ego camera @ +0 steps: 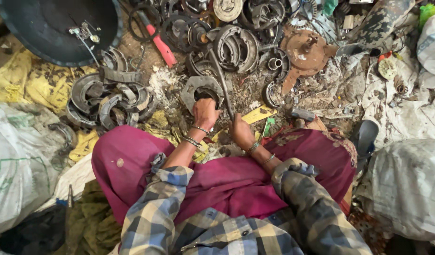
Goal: The person sits on the floor and repeatedly strikes a metal ring with a hammer while holding it in place with the other hand. The person adjusts the ring's position and continues hammering throughout the clip.
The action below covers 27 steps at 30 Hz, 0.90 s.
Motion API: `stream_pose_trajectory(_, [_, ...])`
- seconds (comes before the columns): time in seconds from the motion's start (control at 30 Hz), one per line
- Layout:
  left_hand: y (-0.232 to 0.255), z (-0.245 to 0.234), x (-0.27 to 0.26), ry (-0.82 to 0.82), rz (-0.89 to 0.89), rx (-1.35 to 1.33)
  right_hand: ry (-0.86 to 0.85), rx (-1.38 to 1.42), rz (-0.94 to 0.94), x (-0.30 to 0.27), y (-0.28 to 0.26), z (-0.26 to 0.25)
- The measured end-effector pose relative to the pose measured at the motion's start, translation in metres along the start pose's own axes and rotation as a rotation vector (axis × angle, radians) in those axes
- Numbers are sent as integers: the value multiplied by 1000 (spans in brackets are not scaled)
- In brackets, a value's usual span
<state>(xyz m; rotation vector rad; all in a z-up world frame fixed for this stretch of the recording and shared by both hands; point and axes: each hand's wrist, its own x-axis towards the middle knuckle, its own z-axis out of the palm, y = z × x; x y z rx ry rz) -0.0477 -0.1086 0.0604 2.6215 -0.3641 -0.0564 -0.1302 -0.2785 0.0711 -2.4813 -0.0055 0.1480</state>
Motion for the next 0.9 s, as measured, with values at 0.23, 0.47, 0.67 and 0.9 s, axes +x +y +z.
stream_pose_trajectory(0.23, [-20,39,7,141,64,218,184,127,-29,4,-1,-2])
stream_pose_trajectory(0.47, [-19,18,-2,91,53,127,-84,-51,75,1,-1,-5])
stream_pose_trajectory(0.67, [-19,26,-1,187,106,239,154,203,-99,-3,-34,-39])
stream_pose_trajectory(0.9, [-28,43,6,150,145,298,239,248,-151,-12,-28,-35])
